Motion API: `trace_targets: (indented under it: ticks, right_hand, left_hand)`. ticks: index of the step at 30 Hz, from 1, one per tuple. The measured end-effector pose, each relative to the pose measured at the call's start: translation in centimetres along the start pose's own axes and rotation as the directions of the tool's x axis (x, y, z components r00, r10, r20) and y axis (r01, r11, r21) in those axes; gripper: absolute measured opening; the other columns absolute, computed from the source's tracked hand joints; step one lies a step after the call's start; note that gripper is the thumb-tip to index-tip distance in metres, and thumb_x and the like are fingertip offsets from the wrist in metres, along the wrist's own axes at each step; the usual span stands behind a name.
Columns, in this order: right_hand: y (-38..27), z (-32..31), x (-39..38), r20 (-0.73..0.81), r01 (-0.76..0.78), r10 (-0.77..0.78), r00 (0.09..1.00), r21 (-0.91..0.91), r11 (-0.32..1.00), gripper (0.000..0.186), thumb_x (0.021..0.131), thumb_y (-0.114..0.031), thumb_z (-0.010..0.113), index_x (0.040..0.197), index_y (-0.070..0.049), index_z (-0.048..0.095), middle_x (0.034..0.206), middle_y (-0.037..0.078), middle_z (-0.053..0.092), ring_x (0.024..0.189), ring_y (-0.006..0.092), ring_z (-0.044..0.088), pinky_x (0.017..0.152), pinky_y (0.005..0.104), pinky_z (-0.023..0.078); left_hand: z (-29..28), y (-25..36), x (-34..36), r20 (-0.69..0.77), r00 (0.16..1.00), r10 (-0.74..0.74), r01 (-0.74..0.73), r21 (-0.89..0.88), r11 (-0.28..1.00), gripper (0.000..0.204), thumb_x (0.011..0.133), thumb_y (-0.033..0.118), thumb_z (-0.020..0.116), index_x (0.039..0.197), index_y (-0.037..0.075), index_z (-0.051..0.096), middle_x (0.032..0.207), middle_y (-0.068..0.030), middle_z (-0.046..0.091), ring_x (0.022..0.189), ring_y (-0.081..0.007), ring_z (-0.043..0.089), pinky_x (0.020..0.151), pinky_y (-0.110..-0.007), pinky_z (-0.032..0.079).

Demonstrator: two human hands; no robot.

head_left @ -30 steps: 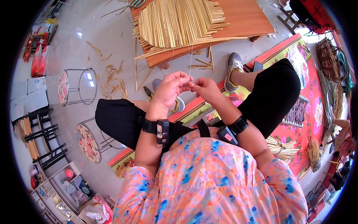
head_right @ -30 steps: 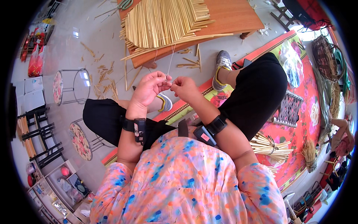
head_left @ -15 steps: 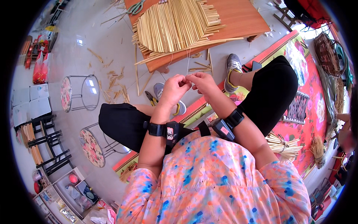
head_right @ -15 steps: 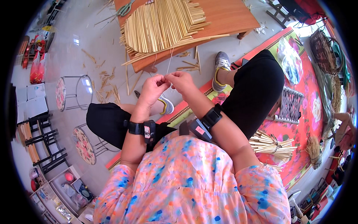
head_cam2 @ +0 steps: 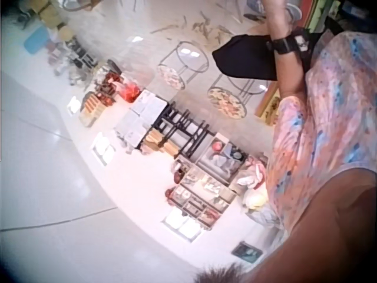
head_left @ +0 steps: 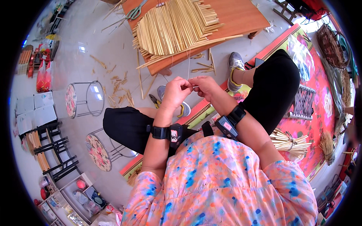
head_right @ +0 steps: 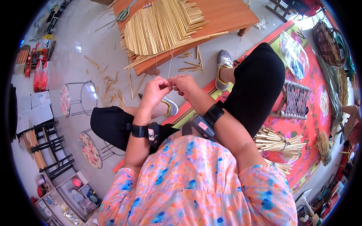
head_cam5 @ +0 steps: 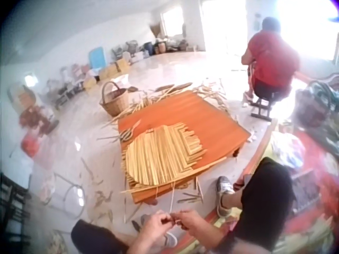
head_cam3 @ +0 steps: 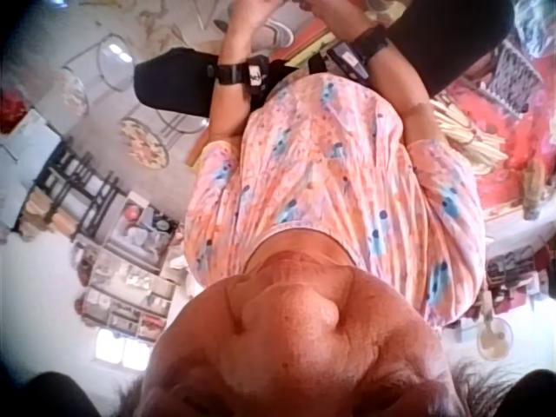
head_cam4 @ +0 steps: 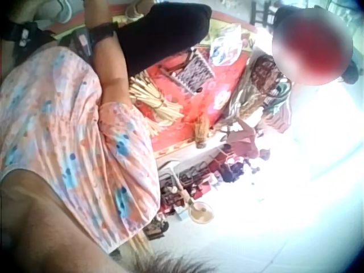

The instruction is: The person constructs a circular bamboo mat by arranging thin bamboo strips and securing them with wire and thread. The person uses a pair of pliers to tighten and trim wire while threading material through the bamboo strips to bind them together.

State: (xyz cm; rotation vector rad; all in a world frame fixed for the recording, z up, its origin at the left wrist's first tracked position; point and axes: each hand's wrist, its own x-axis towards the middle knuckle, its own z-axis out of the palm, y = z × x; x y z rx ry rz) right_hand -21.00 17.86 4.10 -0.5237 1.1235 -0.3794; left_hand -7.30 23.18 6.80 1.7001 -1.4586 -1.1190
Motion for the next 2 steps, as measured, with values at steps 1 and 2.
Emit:
trace_targets:
  ticks: [1,2]
  right_hand:
    - [0.14,-0.11,0.24,0.017,-0.001,0.001,1.0,-0.014,1.0,0.01,0.08,-0.017,0.063,0.08,-0.008,0.06,0.068,-0.002,0.055,0.056,0.0048,0.048,0.041,0.0175,0.032]
    - [0.29,-0.12,0.45,0.013,0.003,-0.003,1.0,-0.009,1.0,0.009,0.08,-0.017,0.063,0.081,-0.008,0.061,0.072,-0.001,0.058,0.055,0.0055,0.048,0.041,0.0173,0.033]
  left_hand:
    - [0.0,0.01,-0.03,0.001,1.0,0.003,-0.003,-0.013,1.0,0.005,0.071,0.001,0.065,0.076,-0.001,0.065,0.077,-0.0029,0.053,0.068,-0.0104,0.056,0.063,-0.023,0.046]
    - [0.0,0.01,-0.03,0.002,1.0,0.006,-0.006,-0.026,1.0,0.005,0.072,0.002,0.065,0.076,-0.001,0.065,0.078,-0.003,0.054,0.069,-0.0107,0.057,0.064,-0.023,0.047]
